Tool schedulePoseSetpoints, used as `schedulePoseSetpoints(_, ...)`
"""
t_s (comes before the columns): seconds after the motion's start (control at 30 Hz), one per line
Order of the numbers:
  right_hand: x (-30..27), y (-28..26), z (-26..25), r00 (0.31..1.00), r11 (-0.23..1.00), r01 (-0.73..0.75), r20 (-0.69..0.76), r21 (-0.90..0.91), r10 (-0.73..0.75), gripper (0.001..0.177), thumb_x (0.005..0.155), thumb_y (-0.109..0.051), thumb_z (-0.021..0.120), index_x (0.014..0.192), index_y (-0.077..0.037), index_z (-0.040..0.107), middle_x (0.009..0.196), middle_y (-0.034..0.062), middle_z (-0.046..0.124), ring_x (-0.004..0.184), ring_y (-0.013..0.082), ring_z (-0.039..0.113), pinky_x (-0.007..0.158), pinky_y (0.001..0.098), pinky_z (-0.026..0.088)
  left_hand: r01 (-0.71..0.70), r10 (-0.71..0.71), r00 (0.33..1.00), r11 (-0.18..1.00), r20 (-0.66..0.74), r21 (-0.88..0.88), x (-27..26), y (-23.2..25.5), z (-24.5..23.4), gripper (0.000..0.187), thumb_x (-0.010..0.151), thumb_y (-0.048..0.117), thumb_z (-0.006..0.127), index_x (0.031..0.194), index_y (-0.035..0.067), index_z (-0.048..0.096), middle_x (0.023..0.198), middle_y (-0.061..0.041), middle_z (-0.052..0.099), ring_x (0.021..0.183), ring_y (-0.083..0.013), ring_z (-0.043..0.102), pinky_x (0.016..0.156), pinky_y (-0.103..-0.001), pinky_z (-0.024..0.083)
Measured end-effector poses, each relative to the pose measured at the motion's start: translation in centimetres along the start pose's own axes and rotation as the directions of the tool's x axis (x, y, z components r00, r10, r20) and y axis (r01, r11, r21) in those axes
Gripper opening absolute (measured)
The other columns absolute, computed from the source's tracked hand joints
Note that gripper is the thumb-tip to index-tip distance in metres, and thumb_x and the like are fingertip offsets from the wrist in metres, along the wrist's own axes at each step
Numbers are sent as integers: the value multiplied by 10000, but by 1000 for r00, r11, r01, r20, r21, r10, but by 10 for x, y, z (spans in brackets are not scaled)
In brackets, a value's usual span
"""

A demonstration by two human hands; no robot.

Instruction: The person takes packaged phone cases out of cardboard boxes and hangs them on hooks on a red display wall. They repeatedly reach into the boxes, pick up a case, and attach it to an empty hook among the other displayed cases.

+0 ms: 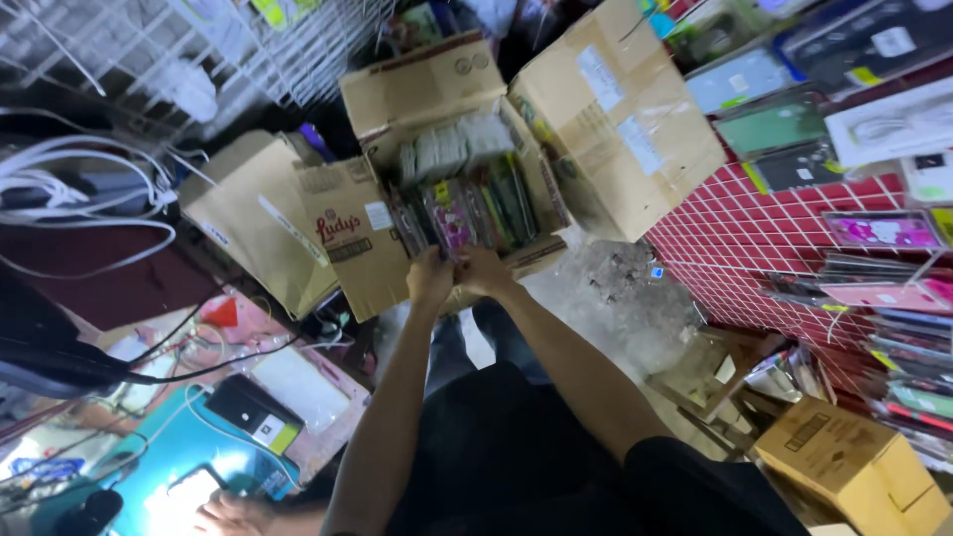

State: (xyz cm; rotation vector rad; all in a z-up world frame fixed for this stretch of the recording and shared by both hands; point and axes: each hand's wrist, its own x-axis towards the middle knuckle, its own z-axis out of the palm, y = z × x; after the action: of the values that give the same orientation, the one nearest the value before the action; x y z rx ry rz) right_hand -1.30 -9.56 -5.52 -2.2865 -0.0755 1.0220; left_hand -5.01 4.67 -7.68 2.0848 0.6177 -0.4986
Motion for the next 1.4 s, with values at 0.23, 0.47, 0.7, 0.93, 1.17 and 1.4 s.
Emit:
schedulePoseSetpoints(0.23, 15, 30, 13, 961, 976, 217, -177, 7, -212, 319, 786, -185, 725, 1087, -81, 739, 1017, 197, 744, 923, 390, 716, 797, 470, 575, -10, 2, 994, 997, -107, -73, 14, -11, 32, 444, 834, 383, 727, 1191, 118, 723, 1150, -168, 734, 1088, -387, 678, 913, -473, 540)
schedulePoseSetpoints(0.47, 52, 62, 25, 962, 970, 235, -124, -68, -241, 374, 752, -194, 754, 1097, -59, 704, 1082, 223, 712, 1037, 416, 672, 892, 495, 544, 110, -119, 992, 982, -49, -153, 24, -17, 58, 491, 828, 315, 759, 1250, 74, 694, 1144, -157, 751, 1074, -315, 713, 921, -406, 547)
schedulePoseSetpoints(0.7, 65, 68, 21, 981, 992, 114, -164, 48, -105, 582, 780, -209, 731, 1316, -30, 590, 1222, 284, 653, 1160, 452, 611, 989, 499, 492, 306, -290, 951, 845, 105, -438, 42, -35, 74, 524, 852, 252, 724, 1315, 17, 648, 1205, -148, 742, 1086, -245, 704, 925, -354, 544)
schedulePoseSetpoints(0.93, 75, 64, 2, 996, 979, -75, -26, 191, 82, 600, 847, -360, 747, 1335, -50, 586, 1236, 224, 682, 1170, 383, 648, 978, 458, 513, 404, -364, 912, 714, 189, -572, 55, -23, 66, 690, 821, 222, 757, 1430, -9, 528, 1297, -137, 682, 1128, -239, 663, 959, -342, 533)
schedulePoseSetpoints(1.17, 114, 116, 40, 994, 922, -105, 7, 374, 111, 751, 790, -386, 816, 1396, -46, 532, 1237, 156, 690, 1158, 274, 662, 991, 375, 509, 489, -450, 866, 670, 219, -559, 66, -20, 72, 660, 886, 219, 672, 1483, 20, 472, 1272, -130, 672, 1098, -232, 651, 943, -342, 519)
schedulePoseSetpoints(1.4, 111, 111, 21, 986, 883, -148, -3, 445, 167, 652, 808, -337, 815, 1330, -22, 586, 1193, 164, 707, 1116, 262, 668, 969, 363, 510, 465, -361, 885, 704, 293, -537, 63, -1, 73, 381, 995, 346, 574, 1207, 70, 730, 1069, -39, 717, 997, -142, 615, 905, -296, 469)
